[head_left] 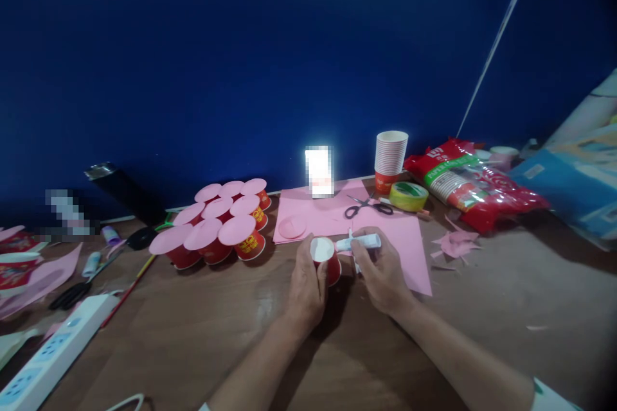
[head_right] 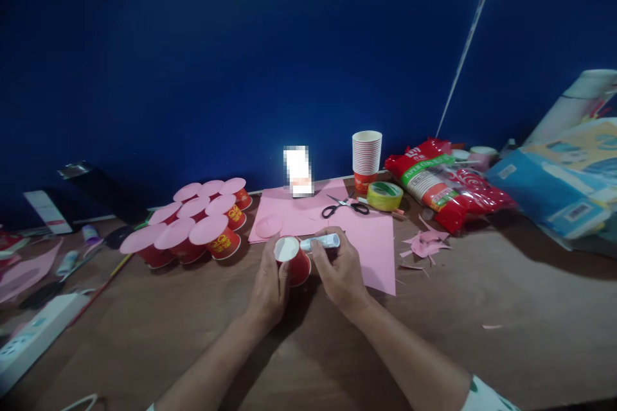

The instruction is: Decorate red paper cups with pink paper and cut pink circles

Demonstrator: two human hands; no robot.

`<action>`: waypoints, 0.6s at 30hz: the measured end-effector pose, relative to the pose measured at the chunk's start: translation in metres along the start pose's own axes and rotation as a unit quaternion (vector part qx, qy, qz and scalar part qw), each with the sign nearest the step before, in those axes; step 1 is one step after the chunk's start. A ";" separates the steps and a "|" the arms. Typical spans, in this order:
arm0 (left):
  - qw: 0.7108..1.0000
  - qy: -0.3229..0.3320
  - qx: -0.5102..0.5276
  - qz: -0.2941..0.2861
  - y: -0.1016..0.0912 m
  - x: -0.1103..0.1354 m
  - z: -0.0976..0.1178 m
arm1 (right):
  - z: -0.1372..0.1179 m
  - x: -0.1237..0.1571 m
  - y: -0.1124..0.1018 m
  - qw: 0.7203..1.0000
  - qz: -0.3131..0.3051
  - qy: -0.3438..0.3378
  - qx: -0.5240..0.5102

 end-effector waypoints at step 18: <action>0.998 -0.054 0.038 -0.012 -0.001 -0.002 -0.003 | 0.009 0.002 0.000 0.999 0.009 0.026 -0.023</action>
Point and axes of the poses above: each hand's wrist, its own x-axis away from the middle knuckle, its own y-axis out of the palm, z = x × y, the point moved 10 cm from there along -x, towards the middle knuckle, and after that the axes turned 5 degrees about -y, right-handed, at the moved point
